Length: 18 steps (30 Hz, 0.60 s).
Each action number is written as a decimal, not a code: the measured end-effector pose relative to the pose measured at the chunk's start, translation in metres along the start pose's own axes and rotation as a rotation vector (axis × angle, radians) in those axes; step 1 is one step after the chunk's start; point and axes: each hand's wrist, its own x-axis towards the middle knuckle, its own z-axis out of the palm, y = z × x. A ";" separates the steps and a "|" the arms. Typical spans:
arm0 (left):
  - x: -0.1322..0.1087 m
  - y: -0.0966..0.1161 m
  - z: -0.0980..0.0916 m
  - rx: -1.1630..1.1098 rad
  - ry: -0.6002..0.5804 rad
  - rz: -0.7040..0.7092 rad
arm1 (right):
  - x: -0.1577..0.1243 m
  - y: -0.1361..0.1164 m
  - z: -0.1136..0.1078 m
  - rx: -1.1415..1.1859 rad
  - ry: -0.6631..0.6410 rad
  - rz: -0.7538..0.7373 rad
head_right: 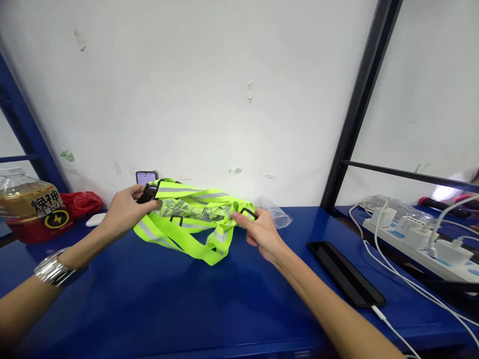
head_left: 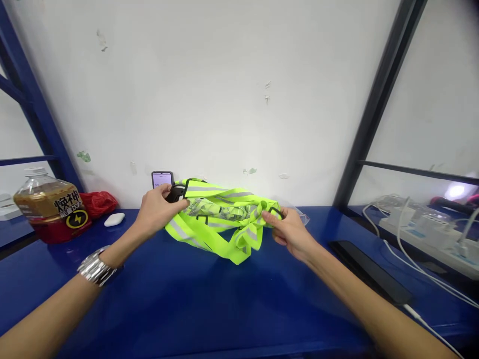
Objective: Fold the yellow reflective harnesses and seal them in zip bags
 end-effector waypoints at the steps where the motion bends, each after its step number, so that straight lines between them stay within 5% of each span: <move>1: -0.011 0.007 -0.001 -0.003 -0.004 0.010 | 0.009 0.001 -0.003 -0.077 0.092 -0.008; 8: -0.098 0.074 -0.004 -0.264 0.065 0.032 | 0.051 0.004 -0.008 -0.902 0.554 -0.306; 12: -0.115 0.090 -0.006 -0.099 0.098 0.102 | 0.058 -0.004 -0.010 -0.851 0.657 -0.456; 15: -0.095 0.083 -0.012 -0.078 0.150 0.139 | 0.052 -0.013 -0.019 -0.588 0.328 -0.603; 18: -0.059 0.063 -0.017 -0.072 0.184 0.096 | 0.038 -0.020 -0.030 -0.255 -0.092 -0.411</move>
